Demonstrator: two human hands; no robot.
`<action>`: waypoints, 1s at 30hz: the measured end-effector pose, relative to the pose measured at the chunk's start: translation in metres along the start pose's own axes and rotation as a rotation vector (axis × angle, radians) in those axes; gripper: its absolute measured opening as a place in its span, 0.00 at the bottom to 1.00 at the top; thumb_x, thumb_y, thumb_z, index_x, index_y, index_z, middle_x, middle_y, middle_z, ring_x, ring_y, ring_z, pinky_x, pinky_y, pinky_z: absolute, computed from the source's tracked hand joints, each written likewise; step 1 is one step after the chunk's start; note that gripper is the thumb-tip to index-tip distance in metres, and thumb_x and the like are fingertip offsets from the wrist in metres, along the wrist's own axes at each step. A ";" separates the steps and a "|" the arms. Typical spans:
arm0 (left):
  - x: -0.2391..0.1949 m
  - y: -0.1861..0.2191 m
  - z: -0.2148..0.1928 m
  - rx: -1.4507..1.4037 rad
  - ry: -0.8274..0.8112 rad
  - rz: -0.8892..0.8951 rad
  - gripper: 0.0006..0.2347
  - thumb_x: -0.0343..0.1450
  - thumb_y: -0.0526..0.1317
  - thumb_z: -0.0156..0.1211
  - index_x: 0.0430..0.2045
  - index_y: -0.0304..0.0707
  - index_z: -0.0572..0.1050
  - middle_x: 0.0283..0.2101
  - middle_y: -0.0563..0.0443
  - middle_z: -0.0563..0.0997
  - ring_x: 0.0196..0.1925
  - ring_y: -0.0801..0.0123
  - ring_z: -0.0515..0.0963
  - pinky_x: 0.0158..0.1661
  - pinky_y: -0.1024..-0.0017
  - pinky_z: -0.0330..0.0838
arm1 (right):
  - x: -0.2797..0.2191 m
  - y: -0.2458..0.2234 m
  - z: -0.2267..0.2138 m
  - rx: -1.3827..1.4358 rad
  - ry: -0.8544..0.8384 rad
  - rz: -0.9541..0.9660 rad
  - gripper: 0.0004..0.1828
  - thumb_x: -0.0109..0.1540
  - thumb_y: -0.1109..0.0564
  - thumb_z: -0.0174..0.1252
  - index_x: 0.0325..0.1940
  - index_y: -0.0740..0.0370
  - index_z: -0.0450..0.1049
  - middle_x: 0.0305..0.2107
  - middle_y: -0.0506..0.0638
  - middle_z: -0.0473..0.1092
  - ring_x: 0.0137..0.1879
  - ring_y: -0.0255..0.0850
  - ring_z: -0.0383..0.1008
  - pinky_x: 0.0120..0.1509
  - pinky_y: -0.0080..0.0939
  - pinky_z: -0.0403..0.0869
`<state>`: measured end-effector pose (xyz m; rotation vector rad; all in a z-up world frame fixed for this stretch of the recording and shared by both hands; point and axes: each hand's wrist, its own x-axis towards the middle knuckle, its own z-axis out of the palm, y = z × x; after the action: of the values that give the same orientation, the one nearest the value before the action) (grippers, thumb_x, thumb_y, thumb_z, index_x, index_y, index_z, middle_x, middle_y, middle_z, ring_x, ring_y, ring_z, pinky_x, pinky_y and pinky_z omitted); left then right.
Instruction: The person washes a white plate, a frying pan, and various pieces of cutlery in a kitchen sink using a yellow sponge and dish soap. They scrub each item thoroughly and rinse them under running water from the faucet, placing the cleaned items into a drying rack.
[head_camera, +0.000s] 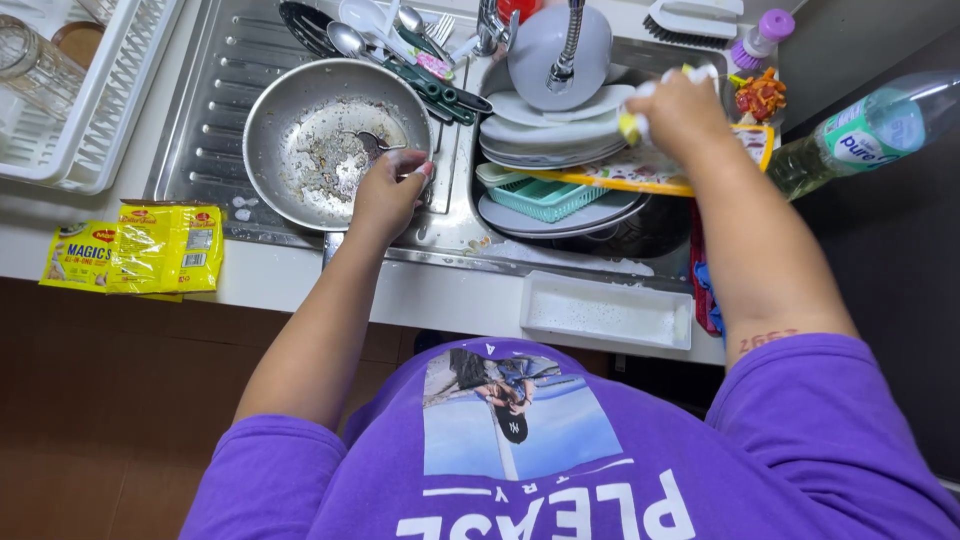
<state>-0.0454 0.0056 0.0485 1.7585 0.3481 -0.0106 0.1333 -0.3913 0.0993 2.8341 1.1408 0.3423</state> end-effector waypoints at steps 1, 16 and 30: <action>-0.001 0.005 -0.003 0.025 0.000 0.020 0.14 0.72 0.44 0.62 0.47 0.38 0.78 0.44 0.51 0.84 0.42 0.72 0.82 0.36 0.73 0.79 | 0.000 0.000 0.010 -0.061 -0.024 0.029 0.22 0.58 0.63 0.60 0.51 0.40 0.82 0.38 0.49 0.78 0.52 0.51 0.75 0.54 0.56 0.71; -0.065 -0.037 -0.128 0.864 0.496 0.082 0.20 0.70 0.50 0.71 0.40 0.29 0.74 0.43 0.33 0.79 0.43 0.50 0.78 0.43 0.57 0.73 | -0.106 -0.094 -0.076 0.681 0.086 0.349 0.38 0.55 0.60 0.68 0.68 0.60 0.63 0.57 0.62 0.69 0.61 0.58 0.70 0.65 0.51 0.68; -0.089 -0.059 -0.112 0.175 0.065 -0.458 0.15 0.68 0.41 0.67 0.40 0.28 0.73 0.25 0.45 0.81 0.20 0.68 0.80 0.24 0.68 0.76 | -0.201 -0.174 -0.033 0.474 0.106 0.281 0.13 0.52 0.56 0.69 0.36 0.63 0.77 0.39 0.54 0.75 0.49 0.55 0.72 0.54 0.53 0.71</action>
<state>-0.1644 0.1032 0.0340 1.8180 0.8107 -0.3207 -0.1327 -0.4048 0.0702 3.4455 0.9401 0.2671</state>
